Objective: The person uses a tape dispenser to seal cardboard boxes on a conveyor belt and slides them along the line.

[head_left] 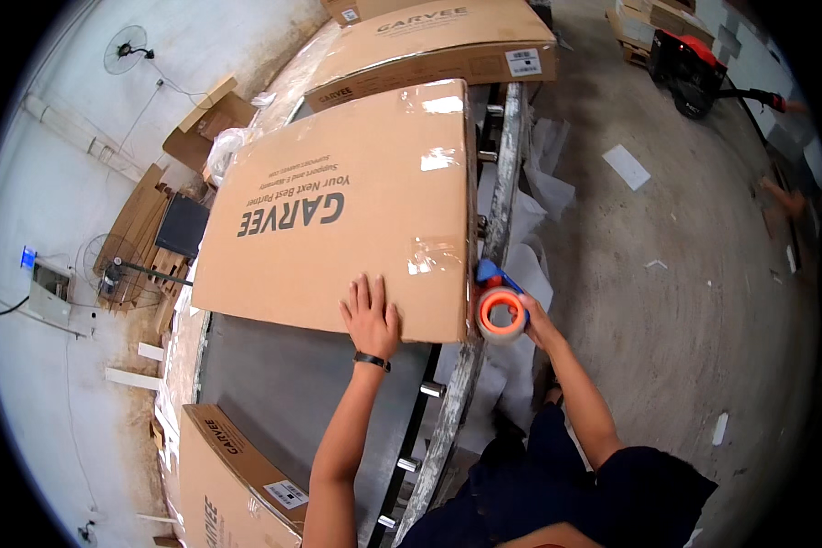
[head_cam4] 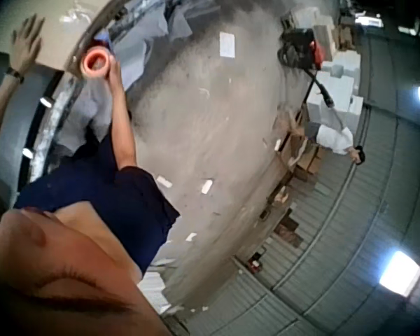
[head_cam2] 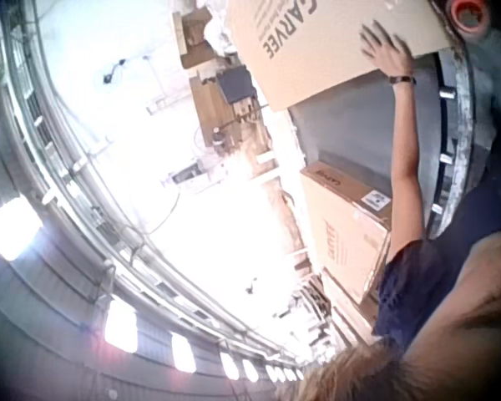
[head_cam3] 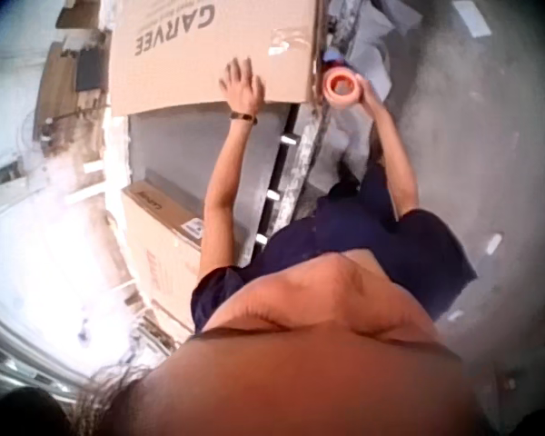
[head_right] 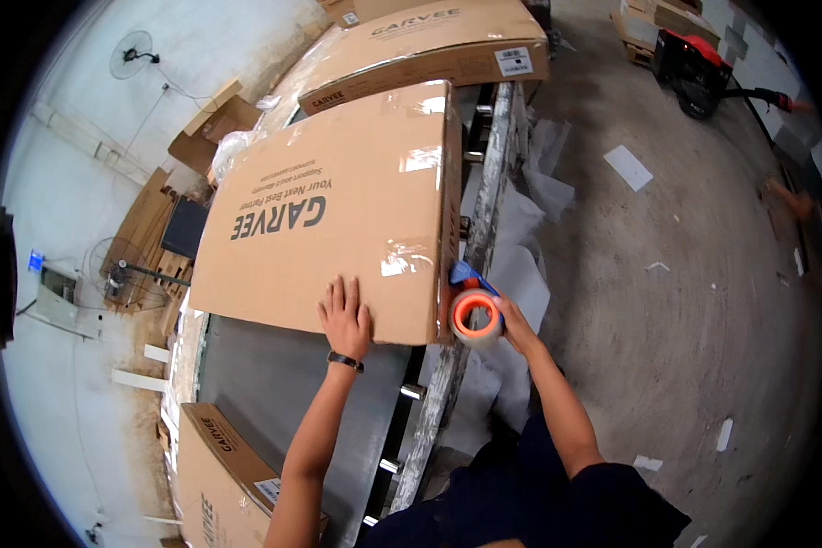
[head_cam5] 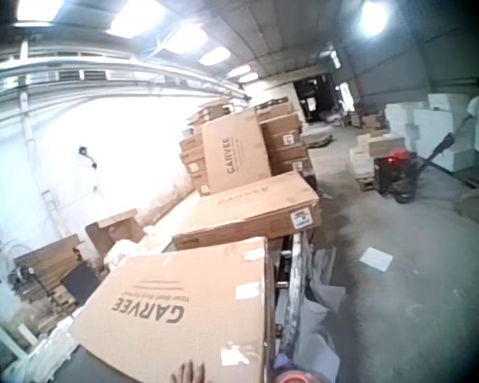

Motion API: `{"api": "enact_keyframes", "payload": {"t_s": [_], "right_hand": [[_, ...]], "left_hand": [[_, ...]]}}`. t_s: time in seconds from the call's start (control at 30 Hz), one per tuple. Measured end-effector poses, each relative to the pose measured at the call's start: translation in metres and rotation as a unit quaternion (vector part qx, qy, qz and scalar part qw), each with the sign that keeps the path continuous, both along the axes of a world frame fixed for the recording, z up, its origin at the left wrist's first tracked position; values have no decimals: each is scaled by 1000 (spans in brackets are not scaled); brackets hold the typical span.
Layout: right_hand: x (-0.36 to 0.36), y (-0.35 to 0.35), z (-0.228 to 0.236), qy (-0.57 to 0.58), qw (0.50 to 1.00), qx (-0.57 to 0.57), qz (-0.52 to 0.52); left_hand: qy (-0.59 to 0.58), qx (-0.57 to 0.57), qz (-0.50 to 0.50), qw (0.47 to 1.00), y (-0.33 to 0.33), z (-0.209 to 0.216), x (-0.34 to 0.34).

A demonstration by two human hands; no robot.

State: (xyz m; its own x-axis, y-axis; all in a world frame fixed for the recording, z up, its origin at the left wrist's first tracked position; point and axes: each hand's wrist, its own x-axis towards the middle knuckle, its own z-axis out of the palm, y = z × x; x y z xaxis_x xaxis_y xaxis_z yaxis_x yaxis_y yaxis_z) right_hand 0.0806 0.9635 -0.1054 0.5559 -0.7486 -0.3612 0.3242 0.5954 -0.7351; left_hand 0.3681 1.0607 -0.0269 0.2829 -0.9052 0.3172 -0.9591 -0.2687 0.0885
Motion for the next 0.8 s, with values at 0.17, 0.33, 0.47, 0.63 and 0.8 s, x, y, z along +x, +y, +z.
{"api": "enact_keyframes", "payload": {"t_s": [0.17,0.33,0.47,0.63,0.8], "right_hand": [[-15,120,-9,44,990,-132,28],[-14,206,15,26,983,-156,89],[21,168,5,19,958,-252,136],[147,91,24,257,872,-358,212],[54,136,4,178,907,-312,221]], "left_hand": [[-7,18,1,1000,3,0,5],[6,100,-21,995,1,1,29],[173,275,-44,945,-10,24,43],[120,318,-43,939,-17,13,44],[246,276,-94,924,-4,17,64]]}}
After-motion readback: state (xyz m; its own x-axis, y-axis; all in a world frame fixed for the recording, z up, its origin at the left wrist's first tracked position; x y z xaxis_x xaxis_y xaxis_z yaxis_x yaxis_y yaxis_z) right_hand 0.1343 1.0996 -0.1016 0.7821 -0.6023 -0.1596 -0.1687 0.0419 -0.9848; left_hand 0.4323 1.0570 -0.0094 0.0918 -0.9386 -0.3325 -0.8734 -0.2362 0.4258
